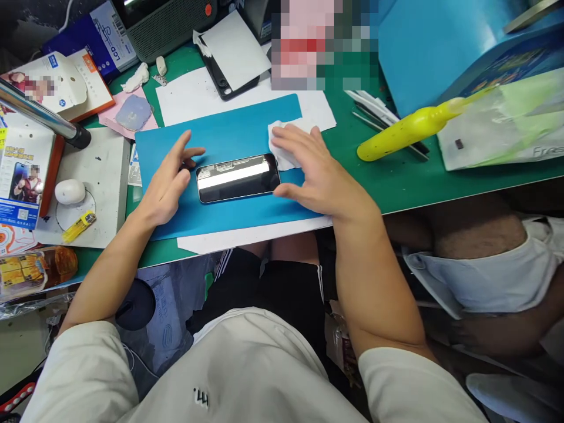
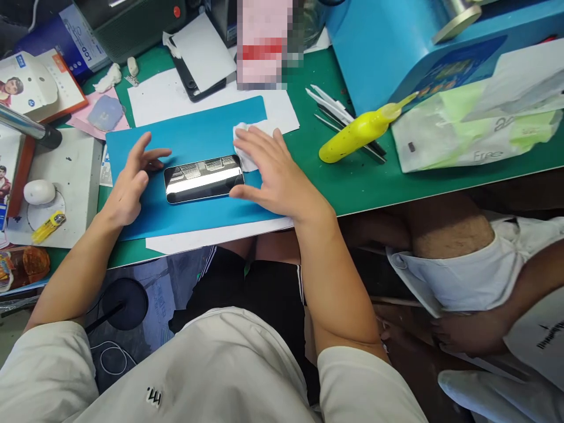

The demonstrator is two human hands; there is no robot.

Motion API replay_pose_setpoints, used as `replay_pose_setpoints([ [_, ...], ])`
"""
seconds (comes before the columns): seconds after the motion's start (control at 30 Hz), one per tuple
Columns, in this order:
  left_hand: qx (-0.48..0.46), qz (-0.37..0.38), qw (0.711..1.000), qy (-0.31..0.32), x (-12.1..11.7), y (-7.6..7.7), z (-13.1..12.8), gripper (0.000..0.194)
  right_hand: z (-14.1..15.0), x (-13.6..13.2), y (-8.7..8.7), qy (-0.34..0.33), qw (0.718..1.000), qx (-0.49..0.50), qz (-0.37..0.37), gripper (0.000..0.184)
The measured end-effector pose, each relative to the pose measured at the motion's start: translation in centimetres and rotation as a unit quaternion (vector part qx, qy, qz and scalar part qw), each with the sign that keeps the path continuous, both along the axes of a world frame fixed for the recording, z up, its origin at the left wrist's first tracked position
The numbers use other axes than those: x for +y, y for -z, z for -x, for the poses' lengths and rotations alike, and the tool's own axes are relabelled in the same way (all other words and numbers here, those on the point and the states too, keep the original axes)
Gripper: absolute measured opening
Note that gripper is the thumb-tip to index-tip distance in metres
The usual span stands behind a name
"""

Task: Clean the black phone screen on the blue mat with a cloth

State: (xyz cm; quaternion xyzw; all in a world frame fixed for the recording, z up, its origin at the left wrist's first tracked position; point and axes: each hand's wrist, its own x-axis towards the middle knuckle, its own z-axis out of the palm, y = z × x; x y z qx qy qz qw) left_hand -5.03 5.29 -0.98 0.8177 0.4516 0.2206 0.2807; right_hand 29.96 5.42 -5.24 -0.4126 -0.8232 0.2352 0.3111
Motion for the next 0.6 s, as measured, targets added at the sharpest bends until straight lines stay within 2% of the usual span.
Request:
replay_pose_setpoints([
  [0.1,-0.012,-0.026,0.999,-0.014,0.1,0.2,0.4,0.082,0.0,0.0,0.1,0.05,0.995,0.067,-0.062,0.089],
  [0.17,0.017,-0.048,0.999,0.008,0.2,0.0,0.4,0.082,0.1,0.3,0.4,0.09,0.989,0.077,-0.084,0.068],
  [0.27,0.079,-0.07,0.994,0.041,0.2,-0.6,0.1,0.075,0.4,1.0,1.1,0.148,0.985,0.048,-0.078,0.04],
  [0.43,0.118,-0.062,0.99,0.052,0.4,-0.8,-0.2,0.067,1.0,1.7,1.9,0.191,0.979,0.0,-0.076,0.027],
  [0.6,0.103,-0.053,0.992,0.043,0.7,-0.6,-0.2,0.062,1.7,2.0,1.5,0.208,0.977,-0.009,-0.053,0.02],
])
